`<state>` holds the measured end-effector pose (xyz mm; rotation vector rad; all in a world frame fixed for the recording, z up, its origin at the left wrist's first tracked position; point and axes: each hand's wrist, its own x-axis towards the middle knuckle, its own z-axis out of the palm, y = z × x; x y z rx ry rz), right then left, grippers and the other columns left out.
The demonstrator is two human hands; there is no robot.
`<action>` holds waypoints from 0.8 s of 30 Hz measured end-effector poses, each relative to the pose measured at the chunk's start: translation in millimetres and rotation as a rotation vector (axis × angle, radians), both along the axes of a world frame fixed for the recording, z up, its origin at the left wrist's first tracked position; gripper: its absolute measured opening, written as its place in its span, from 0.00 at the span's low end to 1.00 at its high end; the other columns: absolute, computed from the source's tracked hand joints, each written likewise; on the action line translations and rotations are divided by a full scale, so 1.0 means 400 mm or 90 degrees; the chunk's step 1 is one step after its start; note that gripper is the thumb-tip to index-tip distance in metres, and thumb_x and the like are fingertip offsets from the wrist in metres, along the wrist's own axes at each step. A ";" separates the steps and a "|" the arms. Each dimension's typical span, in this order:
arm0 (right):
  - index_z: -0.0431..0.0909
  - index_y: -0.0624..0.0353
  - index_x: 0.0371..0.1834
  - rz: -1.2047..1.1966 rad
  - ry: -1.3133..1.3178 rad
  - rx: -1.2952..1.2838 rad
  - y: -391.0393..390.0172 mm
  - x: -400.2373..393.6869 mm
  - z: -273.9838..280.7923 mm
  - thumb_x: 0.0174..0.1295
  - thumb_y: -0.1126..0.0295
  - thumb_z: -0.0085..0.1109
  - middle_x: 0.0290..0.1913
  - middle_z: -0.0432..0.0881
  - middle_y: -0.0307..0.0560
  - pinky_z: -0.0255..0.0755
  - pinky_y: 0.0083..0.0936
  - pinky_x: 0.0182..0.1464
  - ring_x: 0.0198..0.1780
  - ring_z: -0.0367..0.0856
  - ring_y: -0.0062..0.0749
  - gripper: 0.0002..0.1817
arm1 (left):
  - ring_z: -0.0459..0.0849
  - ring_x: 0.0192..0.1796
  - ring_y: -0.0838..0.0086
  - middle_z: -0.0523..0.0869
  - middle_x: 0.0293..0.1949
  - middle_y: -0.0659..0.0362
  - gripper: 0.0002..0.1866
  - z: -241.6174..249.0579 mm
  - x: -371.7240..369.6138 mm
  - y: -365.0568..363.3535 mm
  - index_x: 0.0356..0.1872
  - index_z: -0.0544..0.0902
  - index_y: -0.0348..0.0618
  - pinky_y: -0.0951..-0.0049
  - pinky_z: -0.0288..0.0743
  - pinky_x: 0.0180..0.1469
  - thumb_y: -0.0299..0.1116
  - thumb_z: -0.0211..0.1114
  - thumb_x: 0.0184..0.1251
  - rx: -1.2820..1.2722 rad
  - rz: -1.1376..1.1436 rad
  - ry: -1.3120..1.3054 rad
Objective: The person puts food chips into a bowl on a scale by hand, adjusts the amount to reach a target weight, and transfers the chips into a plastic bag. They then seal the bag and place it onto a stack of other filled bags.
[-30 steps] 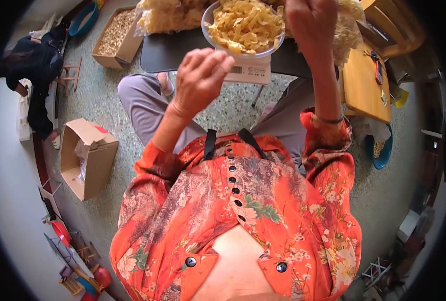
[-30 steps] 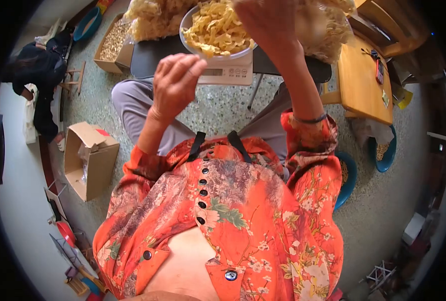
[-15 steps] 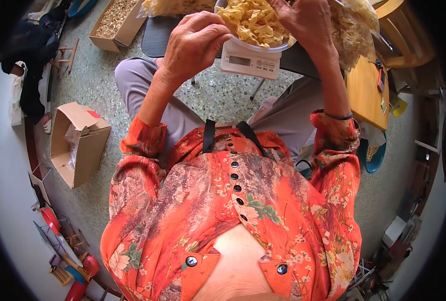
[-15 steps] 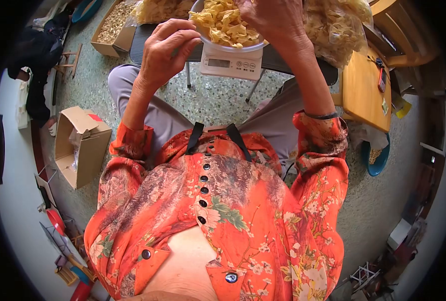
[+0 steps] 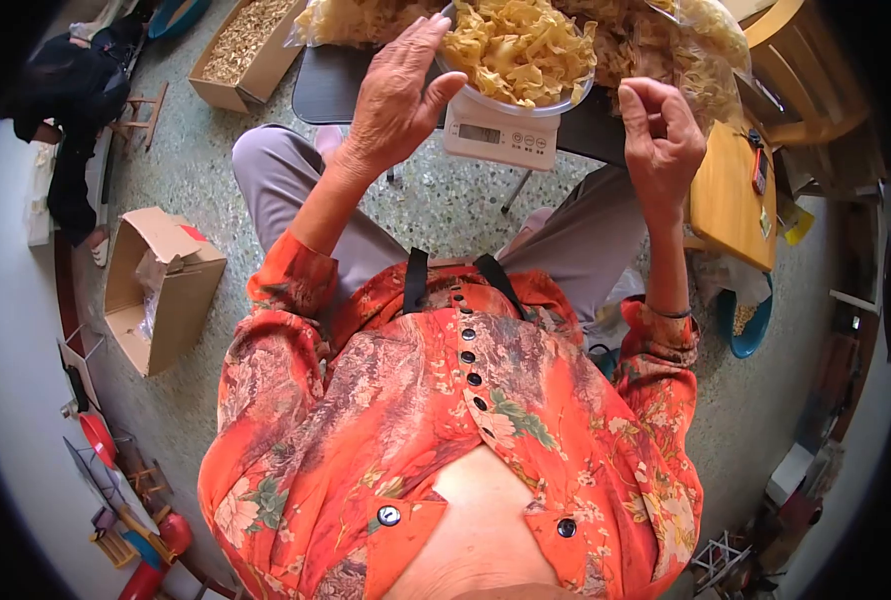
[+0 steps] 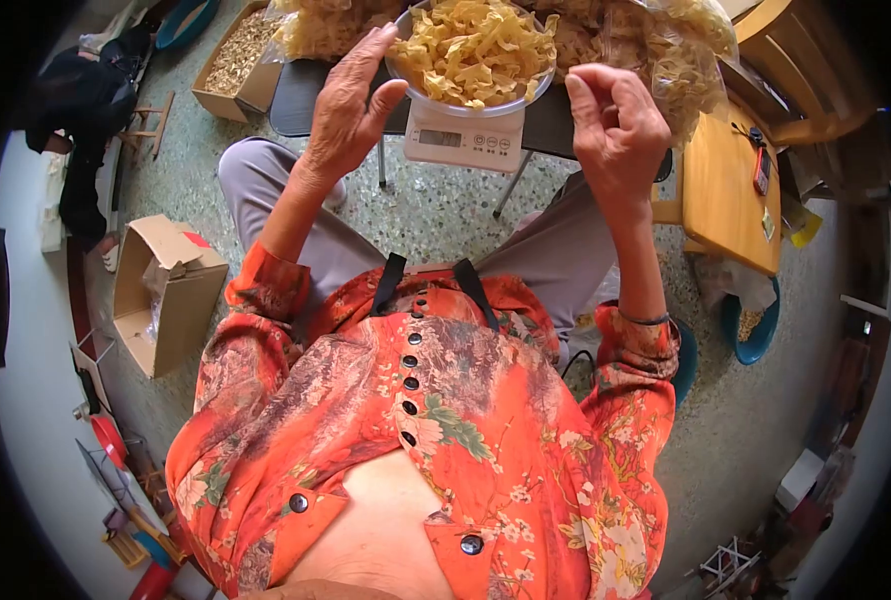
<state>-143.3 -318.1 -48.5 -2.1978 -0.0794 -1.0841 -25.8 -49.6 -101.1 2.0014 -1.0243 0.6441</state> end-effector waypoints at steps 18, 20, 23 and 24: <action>0.87 0.64 0.40 0.144 0.207 -0.105 -0.016 0.138 0.131 0.65 0.73 0.71 0.38 0.87 0.42 0.79 0.21 0.41 0.35 0.82 0.22 0.06 | 0.83 0.58 0.53 0.83 0.54 0.50 0.30 -0.006 0.074 -0.006 0.55 0.80 0.42 0.48 0.73 0.63 0.61 0.63 0.72 -0.085 -0.075 -0.271; 0.87 0.62 0.46 0.141 0.244 -0.120 -0.025 0.153 0.146 0.63 0.65 0.75 0.41 0.87 0.43 0.79 0.23 0.41 0.36 0.82 0.24 0.15 | 0.81 0.62 0.52 0.82 0.57 0.49 0.31 -0.009 0.052 -0.012 0.58 0.79 0.44 0.45 0.71 0.68 0.61 0.64 0.71 -0.054 -0.094 -0.270; 0.82 0.62 0.60 0.101 0.339 -0.148 -0.024 0.181 0.135 0.57 0.48 0.78 0.44 0.88 0.47 0.80 0.26 0.42 0.35 0.80 0.25 0.35 | 0.78 0.68 0.52 0.79 0.62 0.50 0.34 -0.024 0.036 -0.014 0.62 0.78 0.47 0.43 0.64 0.74 0.64 0.66 0.68 -0.026 -0.115 -0.245; 0.82 0.62 0.60 0.100 0.337 -0.153 -0.026 0.193 0.126 0.57 0.48 0.78 0.44 0.88 0.47 0.80 0.26 0.42 0.35 0.80 0.25 0.35 | 0.77 0.70 0.52 0.78 0.64 0.50 0.35 -0.026 0.032 -0.021 0.64 0.79 0.50 0.43 0.62 0.75 0.64 0.67 0.66 -0.033 -0.126 -0.221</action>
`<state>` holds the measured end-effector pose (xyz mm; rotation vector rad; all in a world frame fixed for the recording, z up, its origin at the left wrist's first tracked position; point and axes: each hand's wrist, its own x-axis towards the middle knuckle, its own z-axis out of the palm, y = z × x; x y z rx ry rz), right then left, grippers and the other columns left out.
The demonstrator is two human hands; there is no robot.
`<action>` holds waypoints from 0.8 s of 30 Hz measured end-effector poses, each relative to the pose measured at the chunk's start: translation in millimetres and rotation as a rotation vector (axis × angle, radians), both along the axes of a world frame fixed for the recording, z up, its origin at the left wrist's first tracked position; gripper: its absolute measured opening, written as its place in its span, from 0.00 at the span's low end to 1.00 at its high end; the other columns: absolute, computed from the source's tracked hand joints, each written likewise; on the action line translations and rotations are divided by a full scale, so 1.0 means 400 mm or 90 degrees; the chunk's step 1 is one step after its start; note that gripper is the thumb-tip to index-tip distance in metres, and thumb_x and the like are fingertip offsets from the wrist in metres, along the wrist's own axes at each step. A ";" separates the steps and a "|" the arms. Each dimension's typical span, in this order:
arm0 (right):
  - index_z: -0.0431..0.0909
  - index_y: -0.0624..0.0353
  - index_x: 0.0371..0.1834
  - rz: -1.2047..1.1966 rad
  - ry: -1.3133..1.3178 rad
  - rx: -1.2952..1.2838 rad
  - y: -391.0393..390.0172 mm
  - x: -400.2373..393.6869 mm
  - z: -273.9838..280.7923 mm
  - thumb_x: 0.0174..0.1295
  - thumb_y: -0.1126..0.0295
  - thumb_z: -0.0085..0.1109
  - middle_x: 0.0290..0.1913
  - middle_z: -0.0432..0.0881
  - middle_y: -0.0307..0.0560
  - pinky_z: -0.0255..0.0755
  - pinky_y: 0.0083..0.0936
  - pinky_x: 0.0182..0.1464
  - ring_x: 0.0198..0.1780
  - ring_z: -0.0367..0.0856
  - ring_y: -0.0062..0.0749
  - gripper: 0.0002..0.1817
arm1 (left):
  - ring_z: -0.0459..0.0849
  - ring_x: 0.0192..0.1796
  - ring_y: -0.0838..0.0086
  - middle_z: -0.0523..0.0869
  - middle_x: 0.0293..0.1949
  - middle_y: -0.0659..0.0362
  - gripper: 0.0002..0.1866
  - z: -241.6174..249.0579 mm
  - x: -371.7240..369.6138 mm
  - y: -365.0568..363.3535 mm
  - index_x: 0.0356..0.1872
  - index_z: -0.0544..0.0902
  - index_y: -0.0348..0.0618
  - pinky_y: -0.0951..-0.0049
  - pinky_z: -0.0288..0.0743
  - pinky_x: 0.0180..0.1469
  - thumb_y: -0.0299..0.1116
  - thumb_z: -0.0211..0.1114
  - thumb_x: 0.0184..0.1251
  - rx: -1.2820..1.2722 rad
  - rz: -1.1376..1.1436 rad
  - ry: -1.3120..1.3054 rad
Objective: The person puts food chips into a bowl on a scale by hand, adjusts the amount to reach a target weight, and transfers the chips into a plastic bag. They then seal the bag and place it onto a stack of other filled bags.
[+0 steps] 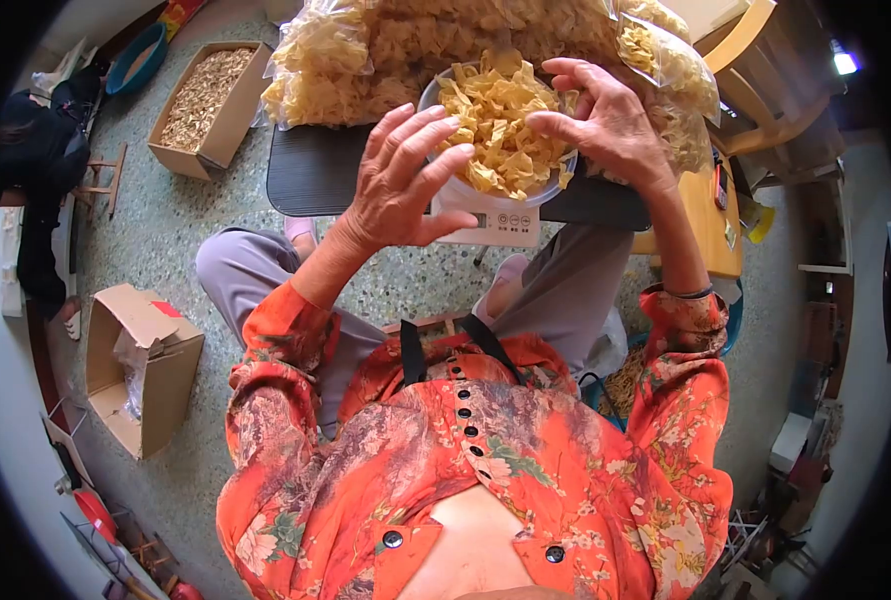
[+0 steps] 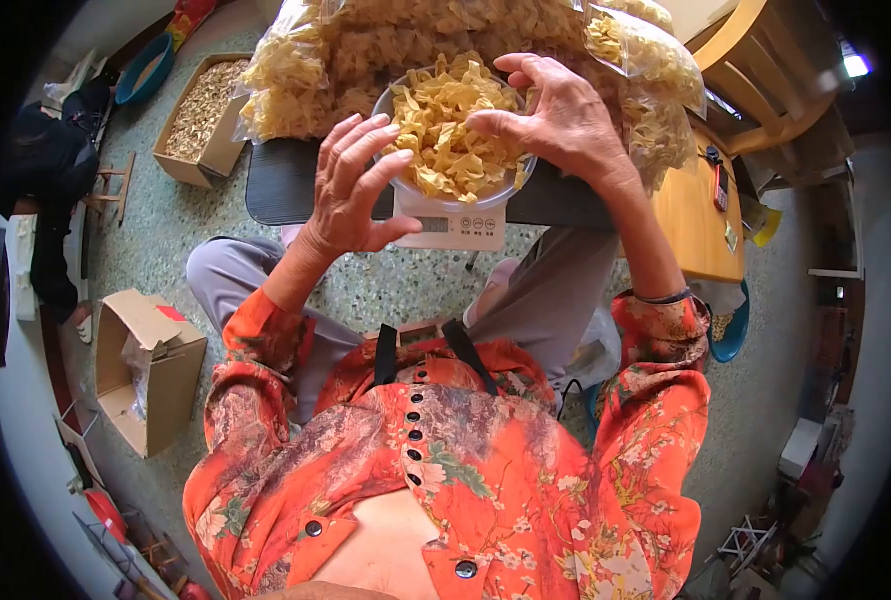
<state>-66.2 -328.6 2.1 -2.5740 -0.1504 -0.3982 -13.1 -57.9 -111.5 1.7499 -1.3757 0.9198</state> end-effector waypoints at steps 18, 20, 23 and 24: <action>0.80 0.61 0.51 0.087 -0.023 0.071 -0.008 0.093 -0.041 0.81 0.47 0.40 0.48 0.84 0.64 0.73 0.49 0.52 0.53 0.80 0.63 0.28 | 0.67 0.76 0.44 0.71 0.69 0.48 0.46 0.006 -0.017 -0.043 0.71 0.74 0.50 0.39 0.57 0.78 0.59 0.79 0.51 -0.001 0.010 0.063; 0.81 0.61 0.48 -0.030 -0.200 0.012 -0.012 0.061 -0.033 0.81 0.49 0.42 0.44 0.85 0.63 0.75 0.47 0.50 0.50 0.82 0.63 0.25 | 0.67 0.76 0.44 0.71 0.69 0.46 0.44 0.007 -0.020 -0.046 0.70 0.74 0.47 0.41 0.59 0.77 0.53 0.80 0.52 0.005 0.029 0.056; 0.84 0.61 0.43 -0.141 -0.231 -0.011 -0.038 -0.079 -0.028 0.75 0.61 0.58 0.38 0.87 0.56 0.78 0.36 0.44 0.40 0.86 0.48 0.13 | 0.68 0.75 0.40 0.70 0.71 0.44 0.45 0.007 -0.022 -0.046 0.71 0.72 0.42 0.42 0.64 0.74 0.56 0.79 0.57 0.013 0.025 0.039; 0.84 0.59 0.36 -0.165 -0.250 -0.016 -0.033 -0.123 -0.030 0.71 0.64 0.62 0.34 0.85 0.57 0.78 0.40 0.38 0.38 0.86 0.55 0.10 | 0.68 0.75 0.40 0.70 0.71 0.44 0.45 0.002 -0.018 -0.045 0.71 0.72 0.42 0.42 0.64 0.74 0.56 0.79 0.57 0.016 0.014 0.038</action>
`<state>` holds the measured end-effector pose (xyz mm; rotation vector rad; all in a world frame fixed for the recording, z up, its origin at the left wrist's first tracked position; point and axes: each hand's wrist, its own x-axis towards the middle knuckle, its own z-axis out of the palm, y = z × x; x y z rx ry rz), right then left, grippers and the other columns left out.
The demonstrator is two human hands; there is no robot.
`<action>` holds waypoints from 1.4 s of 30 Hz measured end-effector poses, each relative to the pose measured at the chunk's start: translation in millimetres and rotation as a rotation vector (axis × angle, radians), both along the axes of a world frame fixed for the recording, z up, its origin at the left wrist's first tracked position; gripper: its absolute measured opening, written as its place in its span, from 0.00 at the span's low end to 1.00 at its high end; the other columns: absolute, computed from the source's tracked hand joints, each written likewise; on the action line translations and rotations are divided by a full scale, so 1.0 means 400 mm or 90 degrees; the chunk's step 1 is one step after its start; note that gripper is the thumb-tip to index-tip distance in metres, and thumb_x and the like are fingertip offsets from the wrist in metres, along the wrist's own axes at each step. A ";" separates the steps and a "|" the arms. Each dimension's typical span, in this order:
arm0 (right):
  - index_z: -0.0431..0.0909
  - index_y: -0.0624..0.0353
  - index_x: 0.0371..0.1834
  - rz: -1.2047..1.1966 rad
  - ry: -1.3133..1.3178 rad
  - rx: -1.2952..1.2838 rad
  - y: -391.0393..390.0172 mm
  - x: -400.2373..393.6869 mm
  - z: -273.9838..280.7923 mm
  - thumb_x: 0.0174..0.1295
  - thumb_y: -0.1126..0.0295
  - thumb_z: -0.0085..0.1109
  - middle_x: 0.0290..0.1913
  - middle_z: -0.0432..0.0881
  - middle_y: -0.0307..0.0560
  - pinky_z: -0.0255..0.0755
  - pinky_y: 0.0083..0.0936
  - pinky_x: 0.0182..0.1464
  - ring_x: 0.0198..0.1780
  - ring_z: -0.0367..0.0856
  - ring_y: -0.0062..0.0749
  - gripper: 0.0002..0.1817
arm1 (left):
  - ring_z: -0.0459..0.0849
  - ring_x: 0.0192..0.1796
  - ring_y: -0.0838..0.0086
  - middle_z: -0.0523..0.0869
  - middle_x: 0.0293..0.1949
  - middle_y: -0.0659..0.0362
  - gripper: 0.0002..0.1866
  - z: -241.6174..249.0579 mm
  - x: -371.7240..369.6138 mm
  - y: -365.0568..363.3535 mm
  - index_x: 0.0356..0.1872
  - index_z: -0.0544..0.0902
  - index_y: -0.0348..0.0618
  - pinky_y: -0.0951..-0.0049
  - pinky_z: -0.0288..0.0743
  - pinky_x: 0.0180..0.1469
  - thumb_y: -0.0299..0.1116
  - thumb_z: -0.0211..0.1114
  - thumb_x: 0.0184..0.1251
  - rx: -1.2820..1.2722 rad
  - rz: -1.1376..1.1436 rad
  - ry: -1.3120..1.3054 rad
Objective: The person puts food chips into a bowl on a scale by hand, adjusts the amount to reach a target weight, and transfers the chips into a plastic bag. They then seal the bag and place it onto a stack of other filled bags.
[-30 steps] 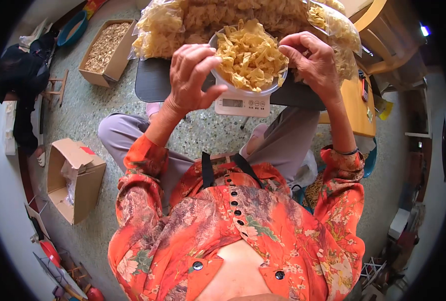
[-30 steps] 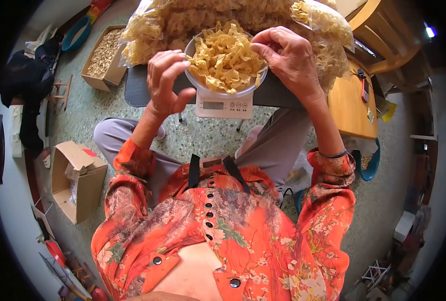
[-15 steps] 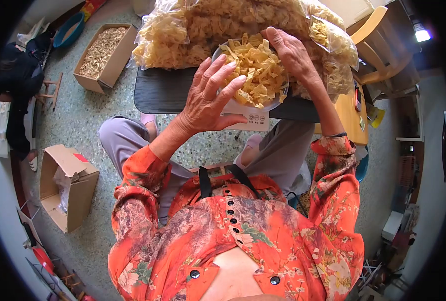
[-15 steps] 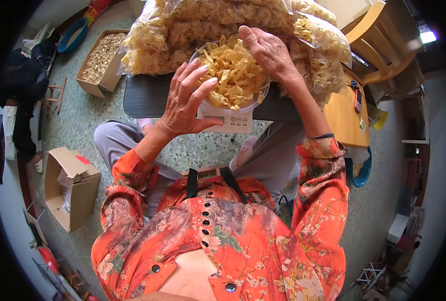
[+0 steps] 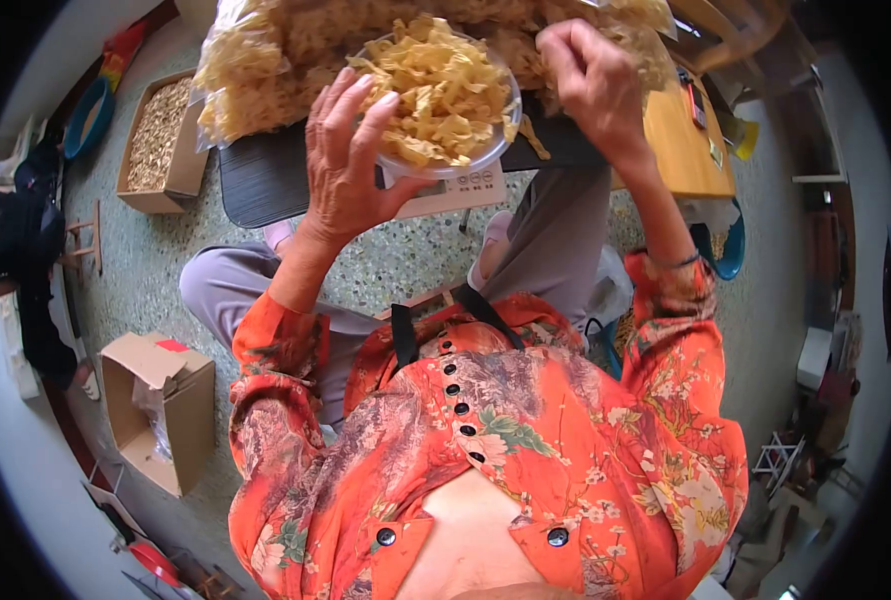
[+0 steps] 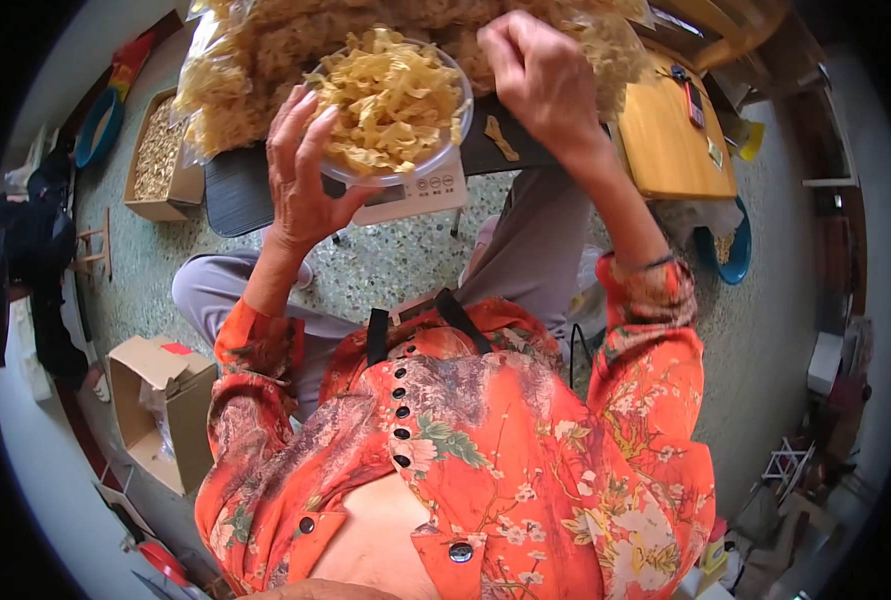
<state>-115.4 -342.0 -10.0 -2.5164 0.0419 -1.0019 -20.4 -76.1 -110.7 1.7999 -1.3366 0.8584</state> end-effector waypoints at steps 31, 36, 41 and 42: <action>0.77 0.58 0.66 0.216 0.237 0.131 0.037 0.140 0.024 0.57 0.41 0.76 0.49 0.85 0.48 0.81 0.33 0.51 0.47 0.86 0.36 0.41 | 0.67 0.75 0.46 0.69 0.70 0.45 0.47 -0.048 0.019 0.057 0.72 0.71 0.42 0.45 0.59 0.75 0.70 0.66 0.64 -0.013 0.108 0.035; 0.79 0.54 0.66 0.150 0.189 -0.144 0.058 0.170 -0.026 0.56 0.38 0.73 0.54 0.84 0.53 0.79 0.44 0.59 0.55 0.85 0.48 0.41 | 0.66 0.76 0.45 0.68 0.70 0.46 0.46 -0.046 0.013 0.039 0.72 0.72 0.45 0.44 0.58 0.76 0.69 0.66 0.63 0.001 0.083 0.051; 0.84 0.54 0.58 0.114 0.171 -0.135 0.095 0.176 -0.047 0.59 0.44 0.71 0.49 0.84 0.54 0.79 0.43 0.55 0.52 0.86 0.50 0.31 | 0.65 0.77 0.43 0.67 0.72 0.45 0.47 -0.045 0.013 0.034 0.75 0.69 0.41 0.45 0.59 0.76 0.69 0.64 0.66 0.019 0.076 0.020; 0.86 0.55 0.55 0.112 0.172 -0.128 0.097 0.176 -0.047 0.59 0.45 0.71 0.47 0.84 0.54 0.79 0.42 0.53 0.50 0.86 0.50 0.29 | 0.65 0.77 0.43 0.67 0.72 0.45 0.48 -0.045 0.013 0.033 0.75 0.69 0.41 0.45 0.59 0.76 0.69 0.64 0.66 0.018 0.077 0.016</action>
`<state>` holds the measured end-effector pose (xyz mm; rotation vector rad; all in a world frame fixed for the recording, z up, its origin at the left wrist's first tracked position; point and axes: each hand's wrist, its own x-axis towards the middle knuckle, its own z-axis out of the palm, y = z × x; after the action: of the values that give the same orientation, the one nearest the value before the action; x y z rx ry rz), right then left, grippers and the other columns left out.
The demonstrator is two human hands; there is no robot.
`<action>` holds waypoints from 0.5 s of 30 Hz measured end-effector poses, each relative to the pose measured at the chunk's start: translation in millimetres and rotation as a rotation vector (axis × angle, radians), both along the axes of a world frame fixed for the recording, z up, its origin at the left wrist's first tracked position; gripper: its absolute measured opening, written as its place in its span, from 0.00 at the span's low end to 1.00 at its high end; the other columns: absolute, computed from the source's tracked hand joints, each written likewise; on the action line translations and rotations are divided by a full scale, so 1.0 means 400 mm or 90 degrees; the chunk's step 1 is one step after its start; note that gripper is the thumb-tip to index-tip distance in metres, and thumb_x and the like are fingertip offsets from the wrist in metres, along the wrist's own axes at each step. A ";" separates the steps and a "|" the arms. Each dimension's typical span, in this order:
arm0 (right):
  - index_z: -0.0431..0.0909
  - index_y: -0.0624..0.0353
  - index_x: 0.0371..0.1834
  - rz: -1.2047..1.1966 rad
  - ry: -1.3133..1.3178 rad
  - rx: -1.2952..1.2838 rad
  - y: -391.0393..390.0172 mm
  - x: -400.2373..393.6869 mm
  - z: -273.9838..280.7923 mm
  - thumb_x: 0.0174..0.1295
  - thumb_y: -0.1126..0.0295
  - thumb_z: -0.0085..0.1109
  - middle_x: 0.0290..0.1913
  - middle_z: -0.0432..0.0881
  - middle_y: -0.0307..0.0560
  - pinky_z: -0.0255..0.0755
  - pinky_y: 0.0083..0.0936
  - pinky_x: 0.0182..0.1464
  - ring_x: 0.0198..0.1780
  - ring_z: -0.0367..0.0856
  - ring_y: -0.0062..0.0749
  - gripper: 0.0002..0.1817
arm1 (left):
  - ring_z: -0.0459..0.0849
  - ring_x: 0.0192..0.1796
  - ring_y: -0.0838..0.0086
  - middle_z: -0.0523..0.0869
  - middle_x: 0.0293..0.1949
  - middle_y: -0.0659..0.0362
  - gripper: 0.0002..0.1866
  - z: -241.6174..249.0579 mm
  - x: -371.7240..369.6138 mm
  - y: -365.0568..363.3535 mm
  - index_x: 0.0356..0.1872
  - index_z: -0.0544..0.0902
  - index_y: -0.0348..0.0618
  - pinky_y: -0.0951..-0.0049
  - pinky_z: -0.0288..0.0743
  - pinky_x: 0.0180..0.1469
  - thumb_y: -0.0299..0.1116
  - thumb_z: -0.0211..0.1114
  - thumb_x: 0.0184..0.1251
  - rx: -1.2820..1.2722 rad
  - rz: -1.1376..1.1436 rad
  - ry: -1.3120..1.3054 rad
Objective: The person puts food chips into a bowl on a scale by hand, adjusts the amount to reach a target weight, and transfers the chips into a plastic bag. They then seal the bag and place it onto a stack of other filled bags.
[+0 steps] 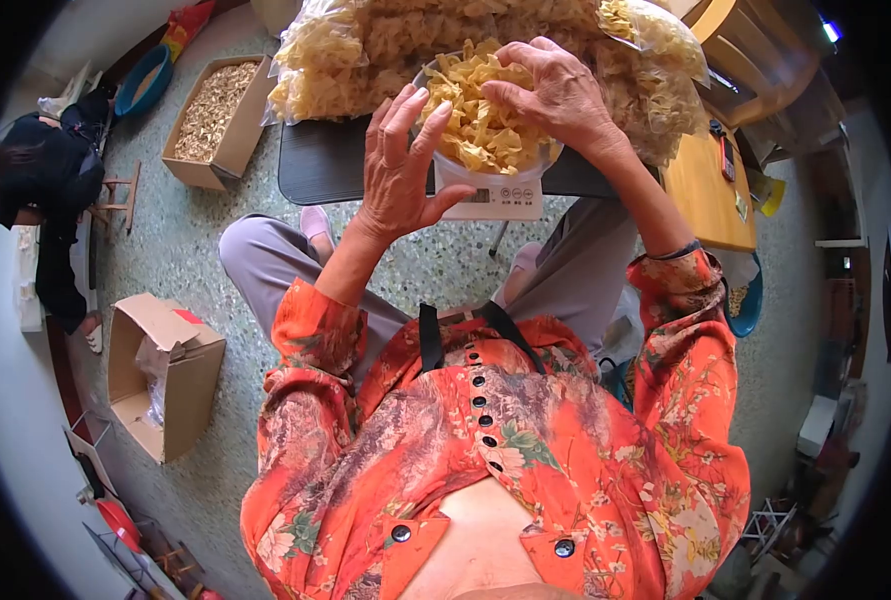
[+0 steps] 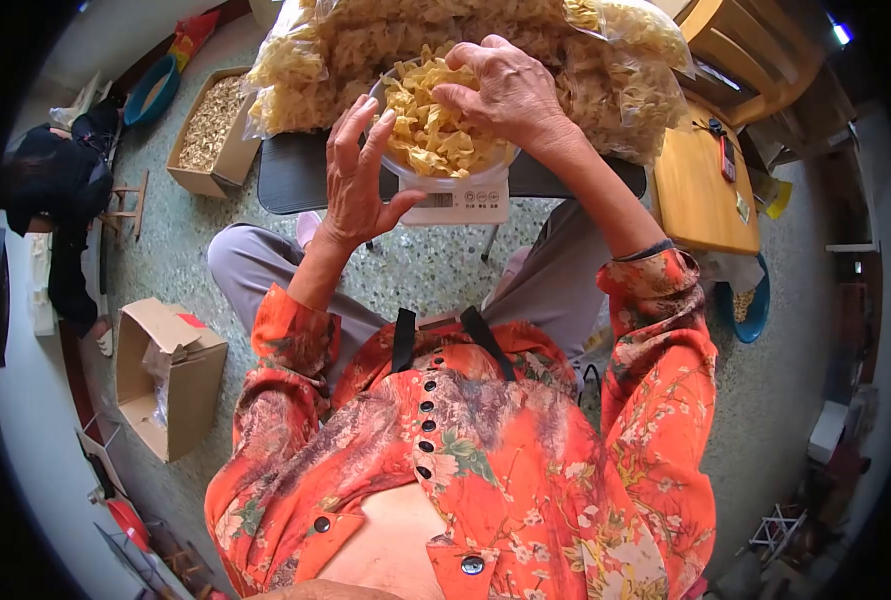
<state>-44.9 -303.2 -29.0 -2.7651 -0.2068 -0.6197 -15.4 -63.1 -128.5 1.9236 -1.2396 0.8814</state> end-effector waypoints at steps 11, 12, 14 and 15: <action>0.87 0.60 0.49 0.101 0.008 0.262 -0.031 0.003 0.026 0.63 0.61 0.77 0.43 0.88 0.38 0.79 0.23 0.53 0.47 0.83 0.18 0.17 | 0.65 0.77 0.44 0.65 0.73 0.45 0.49 -0.007 0.005 0.000 0.77 0.66 0.41 0.46 0.59 0.77 0.67 0.66 0.65 0.003 0.003 0.009; 0.87 0.60 0.49 0.101 0.007 0.262 -0.035 0.001 0.029 0.63 0.61 0.77 0.43 0.88 0.38 0.79 0.23 0.53 0.47 0.83 0.18 0.17 | 0.65 0.77 0.44 0.65 0.74 0.45 0.49 -0.008 0.006 -0.001 0.77 0.66 0.41 0.46 0.59 0.77 0.67 0.67 0.65 0.003 0.003 0.010; 0.86 0.58 0.53 0.123 0.048 0.397 -0.036 -0.005 0.038 0.65 0.60 0.75 0.43 0.88 0.40 0.79 0.22 0.55 0.48 0.83 0.17 0.18 | 0.65 0.77 0.44 0.65 0.74 0.45 0.50 -0.008 0.006 -0.002 0.77 0.66 0.41 0.46 0.59 0.77 0.67 0.68 0.64 0.002 0.001 0.015; 0.86 0.57 0.54 0.110 0.057 0.410 -0.036 -0.007 0.043 0.66 0.60 0.75 0.44 0.89 0.41 0.79 0.22 0.56 0.49 0.84 0.17 0.18 | 0.65 0.77 0.44 0.65 0.74 0.45 0.50 -0.008 0.006 -0.002 0.77 0.66 0.41 0.46 0.59 0.77 0.67 0.68 0.64 0.000 -0.002 0.021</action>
<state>-47.6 -317.5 -11.9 -2.1212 -0.1836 -0.4197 -12.8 -64.0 -131.6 1.9280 -1.2226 0.8447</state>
